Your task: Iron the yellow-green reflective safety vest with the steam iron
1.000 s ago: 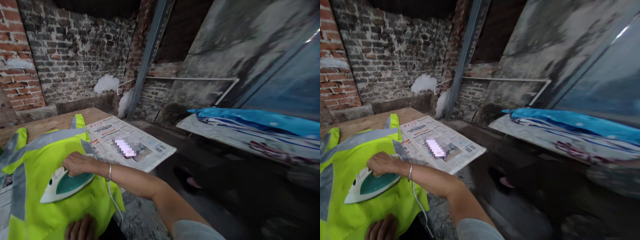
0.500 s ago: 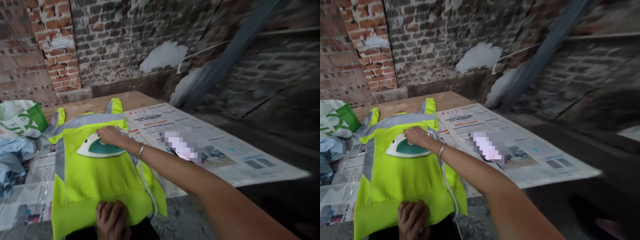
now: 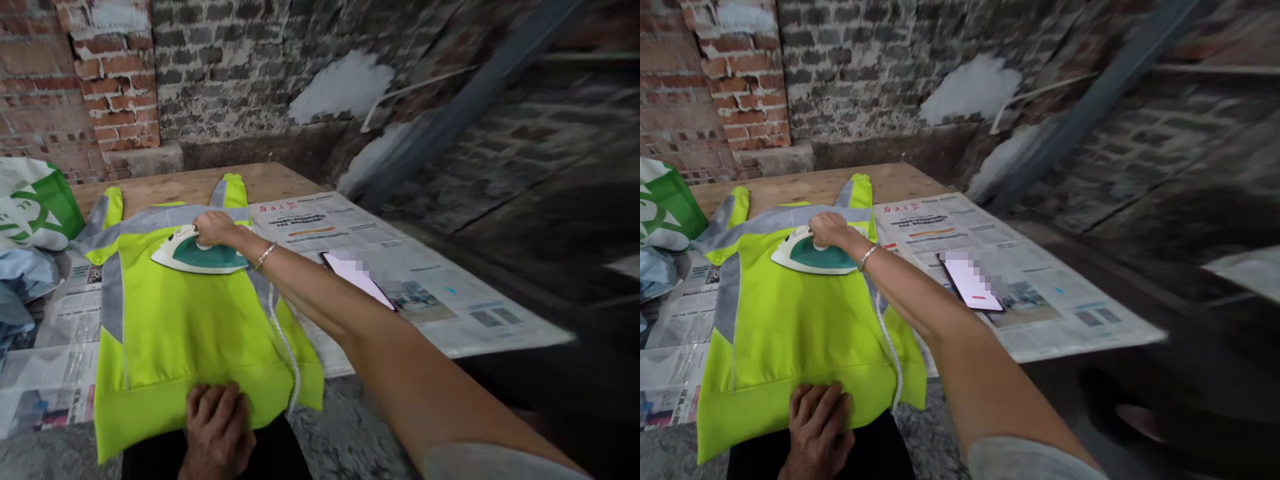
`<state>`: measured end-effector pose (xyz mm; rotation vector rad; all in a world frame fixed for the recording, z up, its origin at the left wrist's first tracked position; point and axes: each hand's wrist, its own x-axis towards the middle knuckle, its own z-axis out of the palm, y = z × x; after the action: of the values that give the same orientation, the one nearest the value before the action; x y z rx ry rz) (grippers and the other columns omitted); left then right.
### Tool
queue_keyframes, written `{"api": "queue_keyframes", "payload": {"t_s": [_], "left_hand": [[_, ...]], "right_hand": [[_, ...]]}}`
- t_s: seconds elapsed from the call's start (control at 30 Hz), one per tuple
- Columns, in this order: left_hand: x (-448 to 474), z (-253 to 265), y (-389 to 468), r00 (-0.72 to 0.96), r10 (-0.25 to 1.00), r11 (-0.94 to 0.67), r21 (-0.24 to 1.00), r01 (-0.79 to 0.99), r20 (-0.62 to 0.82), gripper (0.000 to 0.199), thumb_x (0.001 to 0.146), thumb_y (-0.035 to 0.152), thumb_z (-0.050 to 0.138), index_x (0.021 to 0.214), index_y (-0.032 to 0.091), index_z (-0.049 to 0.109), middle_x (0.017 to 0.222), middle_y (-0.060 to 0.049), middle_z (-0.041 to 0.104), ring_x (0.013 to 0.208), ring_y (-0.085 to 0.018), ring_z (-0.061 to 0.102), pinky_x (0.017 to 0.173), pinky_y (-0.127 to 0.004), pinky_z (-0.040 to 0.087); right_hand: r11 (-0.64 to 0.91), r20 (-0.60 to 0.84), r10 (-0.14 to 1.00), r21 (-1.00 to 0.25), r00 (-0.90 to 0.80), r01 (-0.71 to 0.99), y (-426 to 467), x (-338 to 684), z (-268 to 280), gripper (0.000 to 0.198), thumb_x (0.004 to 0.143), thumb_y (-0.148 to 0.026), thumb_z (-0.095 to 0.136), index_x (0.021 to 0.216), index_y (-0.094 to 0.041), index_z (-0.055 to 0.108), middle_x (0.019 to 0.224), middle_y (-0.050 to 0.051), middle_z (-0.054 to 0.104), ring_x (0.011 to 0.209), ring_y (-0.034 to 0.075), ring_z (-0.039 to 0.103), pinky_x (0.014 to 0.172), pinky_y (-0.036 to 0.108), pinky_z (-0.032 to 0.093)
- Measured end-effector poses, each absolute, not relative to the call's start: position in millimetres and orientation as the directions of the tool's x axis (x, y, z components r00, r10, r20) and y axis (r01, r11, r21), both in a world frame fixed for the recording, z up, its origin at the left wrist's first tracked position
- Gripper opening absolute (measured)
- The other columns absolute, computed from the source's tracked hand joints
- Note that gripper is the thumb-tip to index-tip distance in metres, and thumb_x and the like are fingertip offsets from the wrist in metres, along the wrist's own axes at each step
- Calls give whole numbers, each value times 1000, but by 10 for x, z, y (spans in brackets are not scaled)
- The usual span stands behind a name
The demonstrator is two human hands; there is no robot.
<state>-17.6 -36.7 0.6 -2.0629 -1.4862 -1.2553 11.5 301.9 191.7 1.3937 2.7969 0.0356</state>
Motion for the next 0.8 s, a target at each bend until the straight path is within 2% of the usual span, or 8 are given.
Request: {"api": "queue_keyframes", "payload": {"t_s": [0.13,0.33,0.43,0.6,0.8], "left_hand": [[-203,9,-363,99,611,-412,209,887,786,38,81,16,68,118,25,71,110,-3,81,98,-21,70,103,-40,45],[-204,61,-350,75,565,-420,208,883,822,38,77,13,65,113,25,71,110,-1,81,97,-20,71,100,-40,46],[-183,77,-342,51,548,-411,216,886,835,39,74,12,65,109,25,71,107,-1,81,96,-20,71,99,-40,47],[-129,79,-342,3,531,-418,259,871,847,33,76,11,62,106,24,71,105,-1,80,94,-19,69,98,-39,46],[-102,-13,-312,-22,491,-415,256,873,871,26,85,19,59,105,24,74,102,-3,82,91,-19,70,96,-39,47]], "right_hand": [[657,-59,753,46,-655,752,2399,311,1918,33,86,-24,67,115,-20,80,115,16,80,114,32,74,84,33,52],[755,-145,648,-10,-748,656,1477,600,1919,24,88,-26,66,107,-24,80,102,13,83,103,31,77,78,33,50],[761,-158,642,9,-750,649,1280,633,1901,26,89,-22,64,110,-23,79,105,15,82,104,32,77,80,34,50],[727,-81,686,29,-723,686,1495,431,1828,34,93,-20,58,122,-21,75,113,16,81,108,32,76,84,35,52],[641,17,766,49,-642,766,2357,-4,1805,40,93,-18,56,128,-20,75,117,19,79,113,31,74,89,35,53]]}}
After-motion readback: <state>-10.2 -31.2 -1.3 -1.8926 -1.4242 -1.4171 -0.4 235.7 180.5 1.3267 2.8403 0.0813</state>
